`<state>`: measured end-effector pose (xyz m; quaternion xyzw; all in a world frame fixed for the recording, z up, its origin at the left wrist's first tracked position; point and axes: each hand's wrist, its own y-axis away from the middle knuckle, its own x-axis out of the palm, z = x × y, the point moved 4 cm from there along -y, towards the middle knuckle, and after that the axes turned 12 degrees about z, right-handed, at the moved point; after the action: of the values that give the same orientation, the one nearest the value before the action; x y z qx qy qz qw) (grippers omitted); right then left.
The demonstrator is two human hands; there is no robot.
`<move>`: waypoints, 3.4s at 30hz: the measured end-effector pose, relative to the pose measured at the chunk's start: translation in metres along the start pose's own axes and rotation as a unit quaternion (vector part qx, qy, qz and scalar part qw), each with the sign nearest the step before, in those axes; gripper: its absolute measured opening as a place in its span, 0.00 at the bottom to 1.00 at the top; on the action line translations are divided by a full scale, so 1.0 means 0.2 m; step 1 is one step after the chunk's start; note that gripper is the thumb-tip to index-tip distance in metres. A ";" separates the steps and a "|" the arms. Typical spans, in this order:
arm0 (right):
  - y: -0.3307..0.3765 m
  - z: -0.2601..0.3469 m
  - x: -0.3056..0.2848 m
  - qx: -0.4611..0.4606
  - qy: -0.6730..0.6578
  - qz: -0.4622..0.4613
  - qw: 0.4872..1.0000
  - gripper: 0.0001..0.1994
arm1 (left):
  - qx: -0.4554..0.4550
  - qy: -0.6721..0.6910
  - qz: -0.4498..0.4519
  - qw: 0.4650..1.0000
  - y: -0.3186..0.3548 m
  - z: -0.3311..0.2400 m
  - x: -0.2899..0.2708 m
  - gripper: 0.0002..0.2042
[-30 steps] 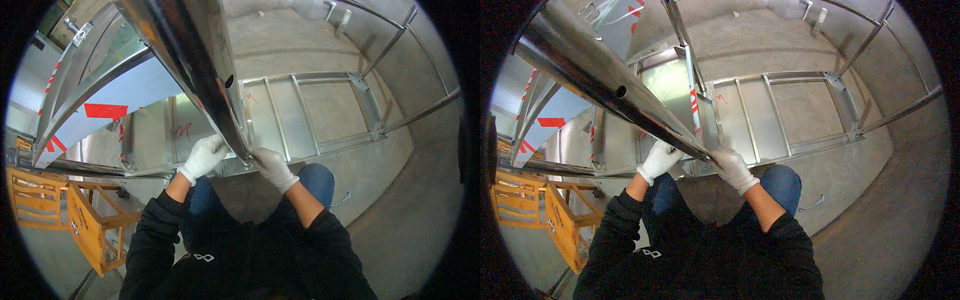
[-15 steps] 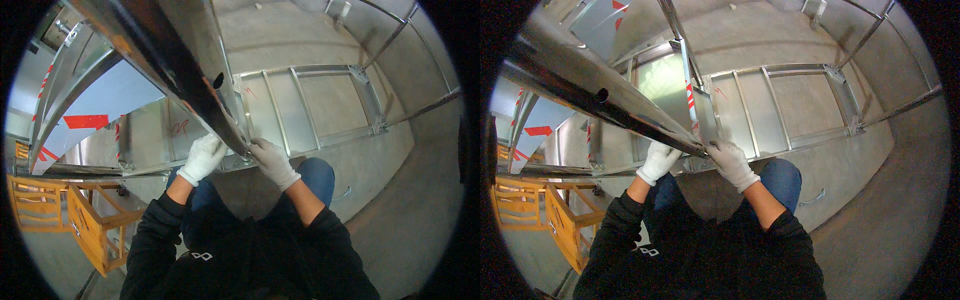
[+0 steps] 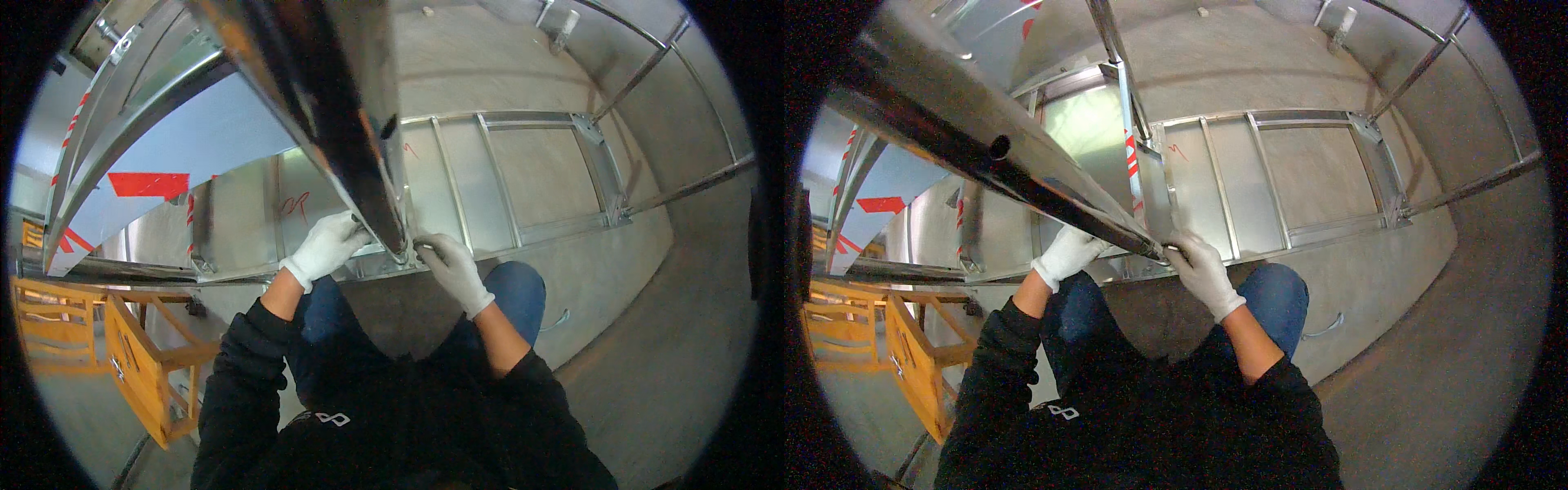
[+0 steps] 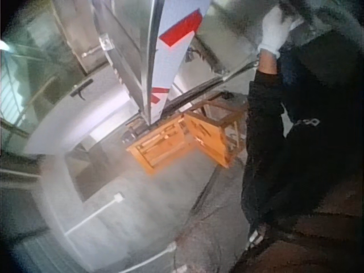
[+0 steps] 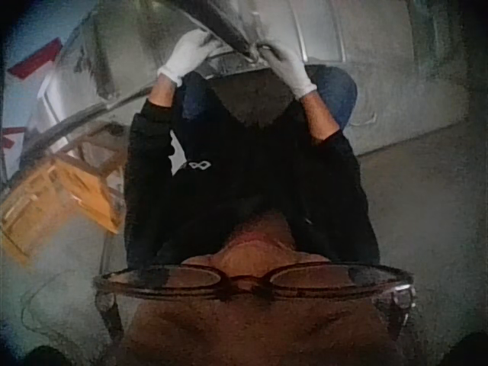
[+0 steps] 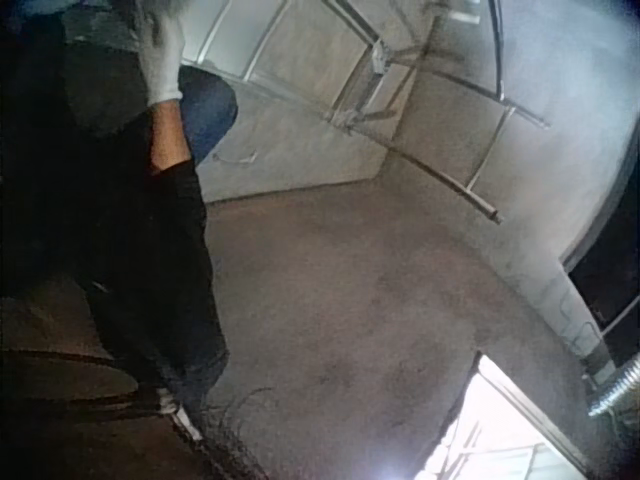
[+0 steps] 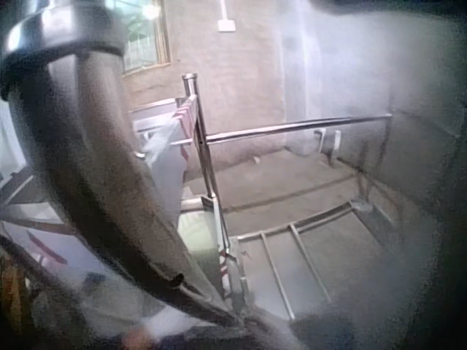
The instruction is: The person assembles a metal frame by attaching cylindrical metal tubes to a rectangular metal panel using bolts and nuts. They position the tubes, insert fasteners, and tighten them by hand while adjusting the frame orientation.
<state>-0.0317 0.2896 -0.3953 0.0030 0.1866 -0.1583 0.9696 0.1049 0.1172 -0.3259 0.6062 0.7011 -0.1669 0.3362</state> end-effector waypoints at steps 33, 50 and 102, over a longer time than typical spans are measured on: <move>0.16 -0.13 0.11 0.134 -0.077 -0.014 0.988 0.12 | 0.035 0.147 0.065 0.986 -0.06 0.15 -0.01 0.19; 0.24 -0.21 0.08 0.149 -0.061 0.002 0.987 0.12 | -0.009 0.152 0.098 0.983 -0.06 0.15 -0.02 0.16; 0.22 -0.11 0.10 0.200 -0.171 0.003 0.965 0.15 | -0.021 0.394 -0.125 0.910 -0.02 0.20 -0.10 0.20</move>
<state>-0.0085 0.3258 -0.4253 0.1705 -0.0175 -0.1875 0.9672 0.1134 0.0750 -0.3416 0.5227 0.8502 0.0593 0.0213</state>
